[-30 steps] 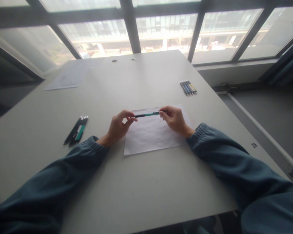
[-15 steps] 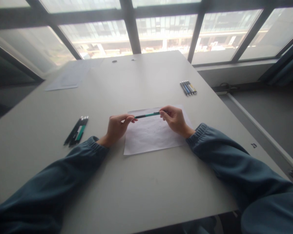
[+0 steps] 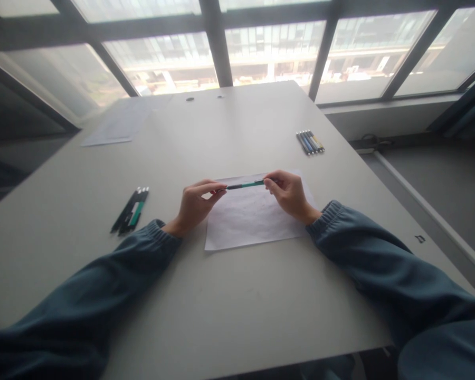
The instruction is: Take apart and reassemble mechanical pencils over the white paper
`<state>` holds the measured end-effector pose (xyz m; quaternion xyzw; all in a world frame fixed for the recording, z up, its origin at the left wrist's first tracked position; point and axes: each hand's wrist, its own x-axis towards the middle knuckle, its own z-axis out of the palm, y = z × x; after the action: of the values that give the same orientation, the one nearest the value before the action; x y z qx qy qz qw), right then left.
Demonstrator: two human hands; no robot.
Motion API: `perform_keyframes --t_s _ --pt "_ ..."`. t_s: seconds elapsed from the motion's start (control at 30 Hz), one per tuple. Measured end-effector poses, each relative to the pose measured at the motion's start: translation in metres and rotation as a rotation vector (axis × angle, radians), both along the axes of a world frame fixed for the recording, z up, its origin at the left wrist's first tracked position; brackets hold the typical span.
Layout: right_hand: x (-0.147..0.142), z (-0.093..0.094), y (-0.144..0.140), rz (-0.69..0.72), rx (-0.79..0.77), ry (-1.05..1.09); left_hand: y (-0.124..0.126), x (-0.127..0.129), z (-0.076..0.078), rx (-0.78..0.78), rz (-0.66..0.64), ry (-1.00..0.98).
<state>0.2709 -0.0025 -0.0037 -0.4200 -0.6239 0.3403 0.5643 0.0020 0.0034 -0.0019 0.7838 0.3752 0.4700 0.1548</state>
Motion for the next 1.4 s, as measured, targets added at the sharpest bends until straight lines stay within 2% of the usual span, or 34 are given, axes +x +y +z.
perform_keyframes --t_s 0.3,0.53,0.63,0.73,0.97,1.13,1.4 --pt "0.003 -0.002 0.003 -0.018 0.032 0.048 0.001 0.0 0.002 0.032 0.091 0.062" --pt "0.01 -0.006 0.019 -0.203 0.081 0.342 0.005 -0.004 -0.001 -0.002 0.16 0.041" --pt "0.015 -0.01 0.028 -0.269 0.028 0.484 0.006 -0.005 -0.002 -0.004 0.204 0.026" --pt "0.016 -0.011 0.031 -0.3 -0.03 0.508 0.005 -0.005 -0.003 -0.007 0.211 0.028" --pt "0.008 -0.011 0.023 -0.271 -0.061 0.146 0.002 -0.002 0.0 0.006 0.134 0.065" --pt "0.006 -0.009 0.018 -0.236 -0.012 -0.135 0.003 -0.001 -0.002 0.021 0.031 0.134" --pt "0.011 -0.015 0.019 -0.22 0.006 -0.403 0.006 -0.003 -0.007 0.027 -0.022 0.181"
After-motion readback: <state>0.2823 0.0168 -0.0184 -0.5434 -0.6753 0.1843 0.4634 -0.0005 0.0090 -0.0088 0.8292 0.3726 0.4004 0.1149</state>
